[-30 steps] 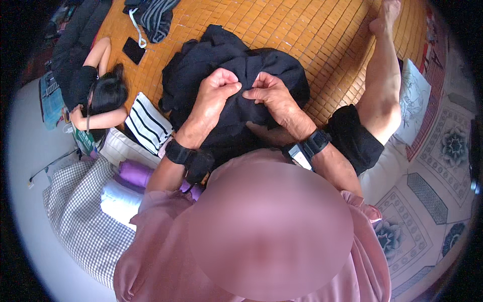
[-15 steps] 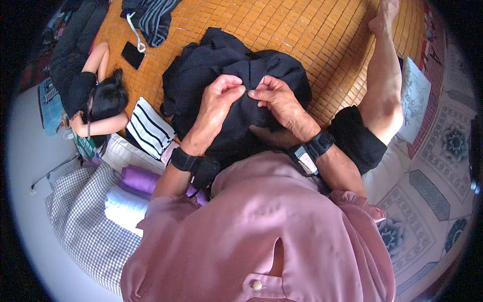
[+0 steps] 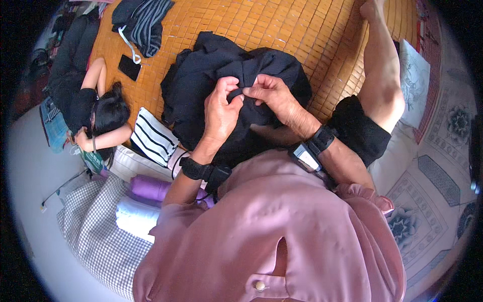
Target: The person buttons a black shirt by hand while sitting on a floor mat.
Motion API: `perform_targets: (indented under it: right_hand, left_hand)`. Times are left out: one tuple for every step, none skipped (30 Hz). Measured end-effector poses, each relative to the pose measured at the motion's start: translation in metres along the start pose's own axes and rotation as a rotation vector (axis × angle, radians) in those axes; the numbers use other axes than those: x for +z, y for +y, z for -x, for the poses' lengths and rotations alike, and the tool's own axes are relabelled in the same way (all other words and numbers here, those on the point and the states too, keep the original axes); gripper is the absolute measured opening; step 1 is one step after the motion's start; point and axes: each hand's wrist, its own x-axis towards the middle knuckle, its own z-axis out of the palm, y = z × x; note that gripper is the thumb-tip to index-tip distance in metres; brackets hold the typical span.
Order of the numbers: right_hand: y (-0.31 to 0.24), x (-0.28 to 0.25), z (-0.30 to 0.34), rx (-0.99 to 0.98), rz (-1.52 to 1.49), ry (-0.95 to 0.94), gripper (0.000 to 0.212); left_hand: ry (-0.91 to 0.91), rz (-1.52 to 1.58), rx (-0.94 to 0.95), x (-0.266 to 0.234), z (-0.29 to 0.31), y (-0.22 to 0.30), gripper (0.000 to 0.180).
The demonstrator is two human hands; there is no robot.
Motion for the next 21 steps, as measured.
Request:
perform_targets:
  right_hand:
    - [-0.001, -0.001, -0.001, 0.038, 0.002, -0.002, 0.011]
    - [0.0, -0.001, -0.002, 0.075, 0.003, -0.004, 0.013]
    - [0.001, 0.0, -0.003, 0.071, -0.009, 0.004, 0.013]
    - [0.002, -0.002, -0.005, 0.075, 0.0, 0.004, 0.013]
    - [0.004, -0.003, -0.005, 0.08, 0.009, 0.003, 0.014]
    - [0.005, -0.004, -0.005, 0.077, 0.003, 0.011, 0.014]
    - [0.005, -0.004, -0.005, 0.087, -0.009, 0.01, 0.014]
    - [0.006, -0.005, -0.005, 0.097, -0.022, 0.008, 0.015]
    - [0.006, -0.006, -0.004, 0.097, -0.024, 0.011, 0.015]
    - [0.004, -0.006, -0.003, 0.107, -0.026, 0.02, 0.016]
    - [0.004, -0.005, -0.003, 0.117, -0.028, 0.03, 0.017]
    - [0.004, -0.004, -0.003, 0.118, -0.029, 0.028, 0.017]
    - [0.004, -0.004, -0.003, 0.126, -0.045, 0.03, 0.018]
    - [0.003, -0.004, -0.003, 0.134, -0.061, 0.031, 0.018]
    - [0.002, -0.005, -0.003, 0.134, -0.06, 0.031, 0.018]
    - [0.002, -0.006, -0.002, 0.101, 0.002, -0.025, 0.018]
    - [0.001, -0.007, -0.001, 0.068, 0.064, -0.081, 0.019]
    - [0.001, -0.007, -0.001, 0.069, 0.065, -0.081, 0.019]
    - [0.002, -0.007, -0.001, 0.024, 0.141, -0.072, 0.019]
    - [0.002, -0.007, -0.001, -0.021, 0.217, -0.063, 0.02]
    - [0.002, -0.008, -0.002, -0.02, 0.218, -0.062, 0.02]
  left_hand:
    - [-0.012, -0.008, 0.003, 0.0, 0.0, 0.0, 0.031]
    - [-0.011, 0.002, 0.0, 0.001, 0.001, 0.001, 0.03]
    - [-0.009, 0.012, -0.002, 0.0, 0.001, 0.002, 0.029]
    - [-0.02, 0.01, 0.002, 0.0, 0.002, 0.001, 0.029]
    - [-0.034, -0.014, -0.004, -0.001, 0.002, 0.0, 0.027]
    - [-0.047, -0.037, -0.01, -0.002, 0.001, -0.001, 0.025]
    - [-0.051, -0.039, -0.009, -0.003, 0.001, -0.001, 0.025]
    - [-0.072, -0.049, -0.023, -0.003, 0.0, -0.001, 0.023]
    - [-0.092, -0.059, -0.037, -0.003, -0.001, -0.001, 0.021]
    - [-0.091, -0.062, -0.038, -0.004, -0.002, -0.002, 0.021]
    - [-0.096, -0.046, -0.051, -0.005, -0.003, -0.004, 0.021]
    - [-0.1, -0.029, -0.065, -0.005, -0.004, -0.007, 0.02]
    - [-0.106, -0.009, -0.078, -0.005, -0.004, -0.009, 0.02]
    - [-0.106, -0.008, -0.078, -0.005, -0.003, -0.012, 0.02]
    - [-0.102, 0.002, -0.087, -0.005, -0.002, -0.015, 0.019]
    - [-0.1, 0.012, -0.095, -0.006, -0.002, -0.015, 0.019]
    - [-0.1, 0.013, -0.095, -0.007, -0.003, -0.015, 0.019]
    - [-0.119, 0.01, -0.119, -0.008, -0.005, -0.015, 0.018]
    - [-0.14, 0.007, -0.143, -0.009, -0.006, -0.013, 0.018]
    - [-0.14, 0.009, -0.143, -0.01, -0.006, -0.012, 0.018]
    - [-0.168, -0.034, -0.147, -0.011, -0.007, -0.01, 0.018]
